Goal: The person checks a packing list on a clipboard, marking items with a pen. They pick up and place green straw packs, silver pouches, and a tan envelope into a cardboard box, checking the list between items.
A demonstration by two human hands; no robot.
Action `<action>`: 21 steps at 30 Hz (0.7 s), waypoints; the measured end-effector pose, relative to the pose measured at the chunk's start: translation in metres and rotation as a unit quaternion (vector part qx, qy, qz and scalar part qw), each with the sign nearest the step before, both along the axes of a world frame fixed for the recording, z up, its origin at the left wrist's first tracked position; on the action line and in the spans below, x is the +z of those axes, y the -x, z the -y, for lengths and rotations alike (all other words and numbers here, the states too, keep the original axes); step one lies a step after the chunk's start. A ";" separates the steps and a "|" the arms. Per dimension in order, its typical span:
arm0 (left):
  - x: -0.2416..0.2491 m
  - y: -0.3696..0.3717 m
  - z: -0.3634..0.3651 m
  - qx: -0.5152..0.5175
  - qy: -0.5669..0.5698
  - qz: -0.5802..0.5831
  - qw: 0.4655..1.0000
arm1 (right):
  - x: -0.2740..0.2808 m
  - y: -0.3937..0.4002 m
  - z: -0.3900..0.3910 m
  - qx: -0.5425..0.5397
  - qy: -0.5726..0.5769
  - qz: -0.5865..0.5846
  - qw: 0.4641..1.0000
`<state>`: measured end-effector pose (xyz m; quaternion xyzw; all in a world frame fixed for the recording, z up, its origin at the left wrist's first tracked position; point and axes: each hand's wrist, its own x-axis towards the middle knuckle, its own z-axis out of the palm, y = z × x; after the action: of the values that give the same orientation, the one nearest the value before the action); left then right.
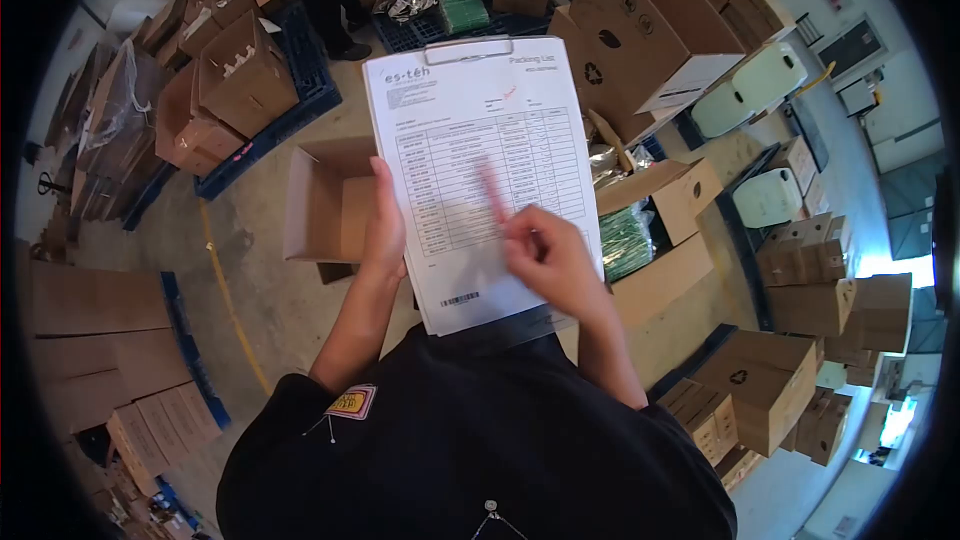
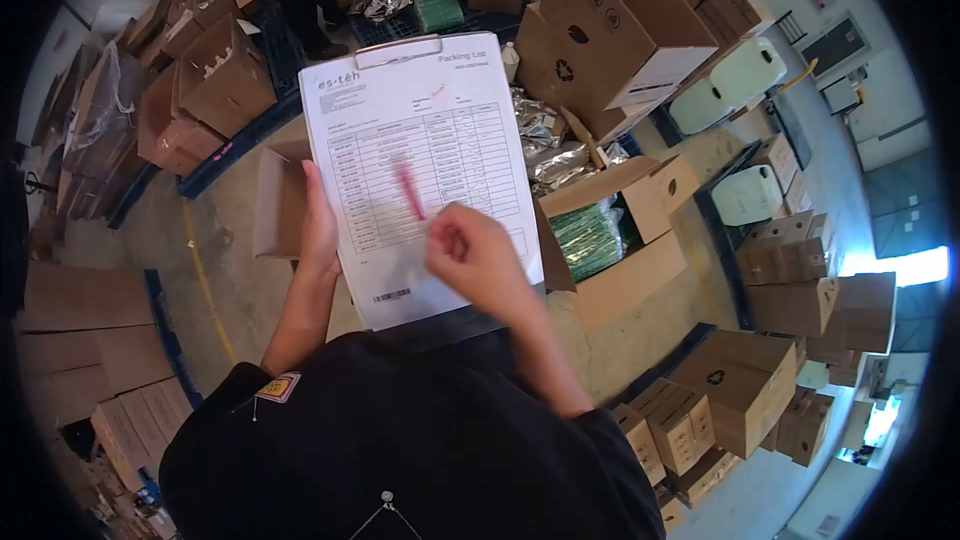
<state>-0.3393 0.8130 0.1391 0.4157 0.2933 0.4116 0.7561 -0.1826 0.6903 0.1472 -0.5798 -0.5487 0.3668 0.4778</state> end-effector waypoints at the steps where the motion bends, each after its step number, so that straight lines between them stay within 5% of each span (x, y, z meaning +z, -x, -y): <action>1: 0.002 -0.003 -0.003 0.001 0.005 0.009 1.000 | -0.007 -0.010 0.004 0.010 0.025 -0.258 0.966; 3: 0.010 0.000 0.004 -0.033 -0.019 0.047 0.998 | 0.001 -0.029 0.019 0.006 -0.002 -0.357 0.934; 12: 0.002 -0.039 0.035 -0.073 0.018 0.068 0.995 | 0.013 -0.060 0.060 -0.111 -0.160 -0.329 0.924; 21: -0.011 -0.148 0.116 -0.198 0.030 0.028 0.979 | -0.007 -0.140 0.192 -0.316 -0.235 -0.255 0.883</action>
<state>-0.1918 0.6973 0.1281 0.4309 0.1959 0.2568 0.8426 -0.0430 0.4982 0.1400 -0.4792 -0.2660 0.1917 0.8142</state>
